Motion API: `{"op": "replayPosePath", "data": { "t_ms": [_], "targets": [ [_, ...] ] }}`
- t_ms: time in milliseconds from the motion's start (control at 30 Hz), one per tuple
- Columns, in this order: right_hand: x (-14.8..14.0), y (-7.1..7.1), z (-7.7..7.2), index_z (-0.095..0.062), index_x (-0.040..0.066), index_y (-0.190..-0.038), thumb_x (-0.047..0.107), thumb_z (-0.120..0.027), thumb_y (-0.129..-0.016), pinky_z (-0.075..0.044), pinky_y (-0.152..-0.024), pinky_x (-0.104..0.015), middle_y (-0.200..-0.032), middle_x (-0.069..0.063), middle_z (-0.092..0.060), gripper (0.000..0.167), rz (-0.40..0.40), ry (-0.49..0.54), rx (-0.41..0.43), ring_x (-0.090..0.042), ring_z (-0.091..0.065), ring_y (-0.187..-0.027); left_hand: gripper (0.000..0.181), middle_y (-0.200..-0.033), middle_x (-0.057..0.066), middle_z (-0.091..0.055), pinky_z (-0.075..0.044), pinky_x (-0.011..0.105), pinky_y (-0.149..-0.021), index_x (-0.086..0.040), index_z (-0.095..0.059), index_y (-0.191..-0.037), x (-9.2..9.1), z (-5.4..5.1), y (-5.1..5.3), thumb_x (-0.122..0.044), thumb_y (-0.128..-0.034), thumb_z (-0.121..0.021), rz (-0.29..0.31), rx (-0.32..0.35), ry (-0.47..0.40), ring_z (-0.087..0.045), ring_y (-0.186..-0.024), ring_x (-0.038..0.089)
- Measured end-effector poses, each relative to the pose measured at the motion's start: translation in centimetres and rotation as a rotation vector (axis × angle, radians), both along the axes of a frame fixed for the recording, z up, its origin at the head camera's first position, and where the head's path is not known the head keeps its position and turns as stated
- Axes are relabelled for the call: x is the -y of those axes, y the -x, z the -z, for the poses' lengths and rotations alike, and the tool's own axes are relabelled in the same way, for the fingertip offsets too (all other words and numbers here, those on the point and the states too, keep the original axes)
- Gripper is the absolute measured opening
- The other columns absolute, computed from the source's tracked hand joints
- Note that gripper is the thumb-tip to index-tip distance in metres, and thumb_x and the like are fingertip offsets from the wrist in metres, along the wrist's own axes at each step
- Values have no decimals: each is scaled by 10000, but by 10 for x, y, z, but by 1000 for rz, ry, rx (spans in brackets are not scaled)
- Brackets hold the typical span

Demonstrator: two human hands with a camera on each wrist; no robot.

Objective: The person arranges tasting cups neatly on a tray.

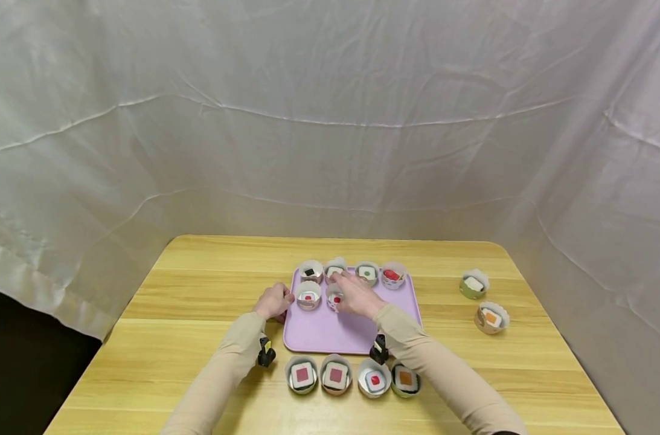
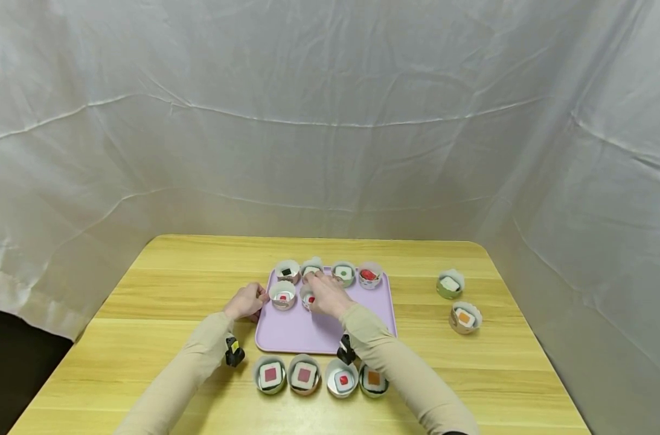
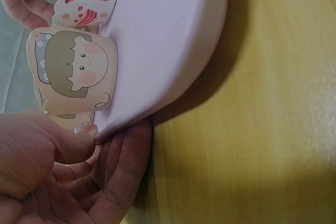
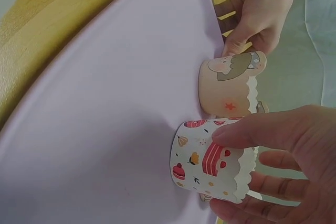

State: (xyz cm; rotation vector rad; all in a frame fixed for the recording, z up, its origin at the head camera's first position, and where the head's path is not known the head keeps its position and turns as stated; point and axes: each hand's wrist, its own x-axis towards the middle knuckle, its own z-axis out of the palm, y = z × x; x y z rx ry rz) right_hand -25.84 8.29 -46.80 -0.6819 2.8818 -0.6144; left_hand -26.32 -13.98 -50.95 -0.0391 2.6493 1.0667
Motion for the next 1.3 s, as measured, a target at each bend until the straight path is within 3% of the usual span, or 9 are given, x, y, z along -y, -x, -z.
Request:
{"op": "replayPosePath", "data": {
  "t_ms": [967,1300],
  "targets": [
    [1,3,3,-567,7,-1311,3,-843,-708,-530,-985,-544,-1289,-214,-640,663,3,35,-44,-394,-647,-1113,163,-801,162,-655,-588,283,-504,1,-593,-901,0,-3,-4,-105,-1003,-524,-14,6,-18,-638,-531,161],
    [0,2,4,-554,13,-1337,19,-846,-710,-511,-1026,-556,-1341,-222,-614,691,13,39,-32,-400,-633,-1158,170,-810,168,-659,-593,287,-505,8,-601,-915,-1,-3,-2,-111,-1007,-521,-18,12,-32,-637,-525,164]
  ]
}}
